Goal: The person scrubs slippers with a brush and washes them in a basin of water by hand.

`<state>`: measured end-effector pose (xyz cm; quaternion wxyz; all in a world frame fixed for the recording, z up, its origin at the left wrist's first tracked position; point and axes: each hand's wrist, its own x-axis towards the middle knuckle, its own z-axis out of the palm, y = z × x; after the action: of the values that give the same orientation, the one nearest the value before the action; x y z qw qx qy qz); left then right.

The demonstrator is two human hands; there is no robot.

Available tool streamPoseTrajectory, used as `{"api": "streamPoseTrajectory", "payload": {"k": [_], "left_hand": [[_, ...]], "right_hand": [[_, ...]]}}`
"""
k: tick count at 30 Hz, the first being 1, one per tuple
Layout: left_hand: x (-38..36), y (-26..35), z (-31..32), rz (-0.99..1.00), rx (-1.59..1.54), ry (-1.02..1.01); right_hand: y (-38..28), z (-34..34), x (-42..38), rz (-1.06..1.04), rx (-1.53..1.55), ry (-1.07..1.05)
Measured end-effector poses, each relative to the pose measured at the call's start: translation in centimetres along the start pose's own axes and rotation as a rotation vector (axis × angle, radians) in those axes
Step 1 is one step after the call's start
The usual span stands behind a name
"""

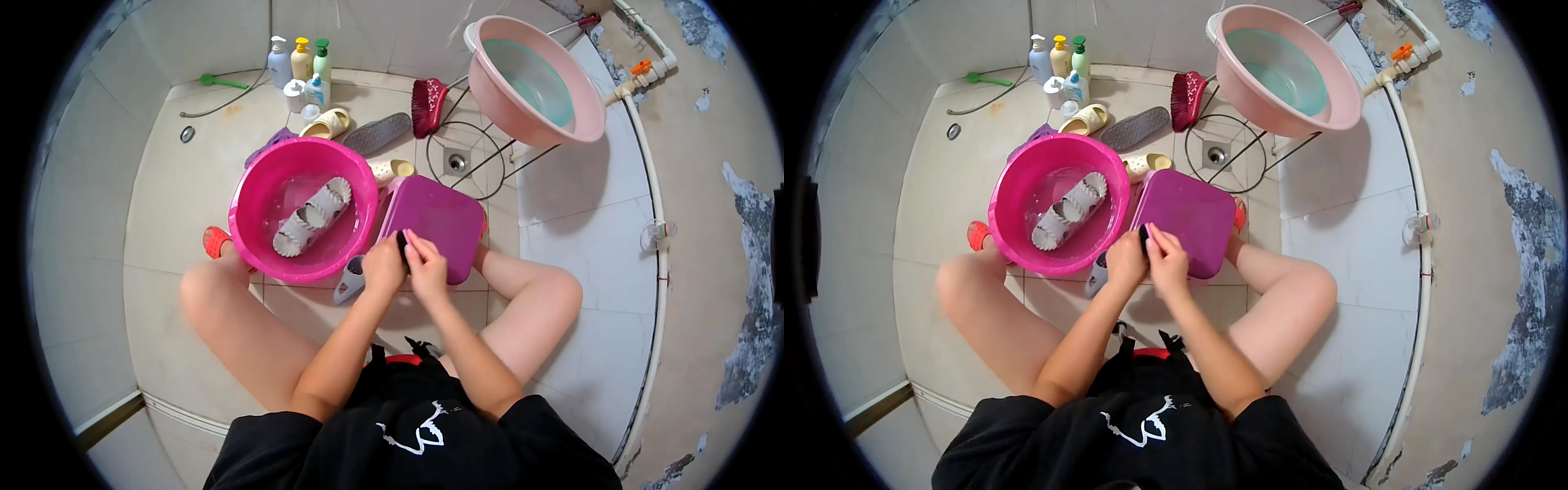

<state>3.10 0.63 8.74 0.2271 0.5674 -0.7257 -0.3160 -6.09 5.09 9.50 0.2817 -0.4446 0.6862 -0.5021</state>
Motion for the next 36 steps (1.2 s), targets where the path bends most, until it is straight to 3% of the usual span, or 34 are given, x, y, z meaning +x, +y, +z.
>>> {"api": "streamPoseTrajectory", "payload": {"k": [1, 3, 6, 7, 8, 9, 11, 13, 16, 17, 19, 21, 23, 25, 26, 28, 30, 31, 33, 36], "left_hand": [[-0.3, 0.1, -0.8, 0.022, -0.059, 0.057], [-0.7, 1.2, -2.7, -0.019, -0.091, -0.085], [-2.0, 2.3, -4.6, 0.129, -0.251, 0.017], [-2.5, 3.0, -5.3, 0.179, -0.294, 0.027], [-2.7, 2.9, -5.3, 0.203, -0.321, 0.098], [-2.7, 2.6, -5.4, 0.223, -0.349, 0.177], [-2.6, 2.4, -7.3, 0.067, -0.382, 0.186], [-2.5, 2.5, -8.2, 0.026, -0.443, 0.207], [-3.4, 3.3, -8.8, 0.211, -0.400, 0.258], [-3.7, 3.4, -8.9, 0.212, -0.404, 0.255], [-4.0, 3.7, -9.4, 0.420, -0.449, 0.327], [-3.1, 3.8, -9.7, 0.451, -0.442, 0.364], [-3.0, 3.0, -9.0, 0.319, -0.437, 0.388], [-3.0, 3.1, -8.9, 0.338, -0.447, 0.331], [-2.9, 3.0, -8.2, 0.342, -0.433, 0.365], [-3.0, 2.7, -7.4, 0.345, -0.418, 0.401], [-3.1, 2.6, -7.5, 0.210, -0.491, 0.363], [-3.3, 2.6, -7.7, 0.210, -0.493, 0.363], [-3.6, 2.7, -8.2, 0.346, -0.438, 0.454], [-2.6, 1.9, -7.9, 0.309, -0.490, 0.466]], "right_hand": [[-1.0, 0.8, -1.1, -0.036, -0.111, 0.040], [-1.8, 1.1, -1.2, -0.127, -0.113, 0.069], [-0.5, -0.3, 2.5, -0.119, -0.354, 0.063], [1.4, -1.2, 4.4, -0.084, -0.253, -0.009], [0.9, -1.8, 4.6, -0.073, -0.240, 0.054], [-0.3, -1.9, 5.0, -0.066, -0.227, 0.108], [-5.0, -2.1, 3.2, -0.126, -0.050, 0.158], [-8.8, -1.6, -0.1, -0.226, -0.075, 0.081], [-11.3, -0.4, -1.6, -0.389, -0.220, 0.016], [-10.2, -0.3, 0.0, -0.274, -0.137, 0.020], [-6.7, -1.0, 3.8, -0.148, -0.256, -0.002], [-7.9, -1.8, 3.5, -0.280, -0.214, 0.100], [-13.3, -2.5, -0.3, -0.144, -0.089, 0.094], [-14.5, -1.6, -3.5, -0.210, -0.240, -0.096], [-13.8, -0.2, -4.4, -0.291, -0.303, -0.026], [-13.4, 0.8, -2.9, -0.310, -0.376, 0.022], [-12.0, 1.8, 0.0, -0.325, -0.452, 0.041], [-11.1, 1.6, 2.2, -0.239, -0.539, 0.063], [-5.6, -0.1, 6.9, -0.156, -0.445, 0.021], [-11.7, -1.5, 1.8, -0.202, -0.263, 0.104]]}}
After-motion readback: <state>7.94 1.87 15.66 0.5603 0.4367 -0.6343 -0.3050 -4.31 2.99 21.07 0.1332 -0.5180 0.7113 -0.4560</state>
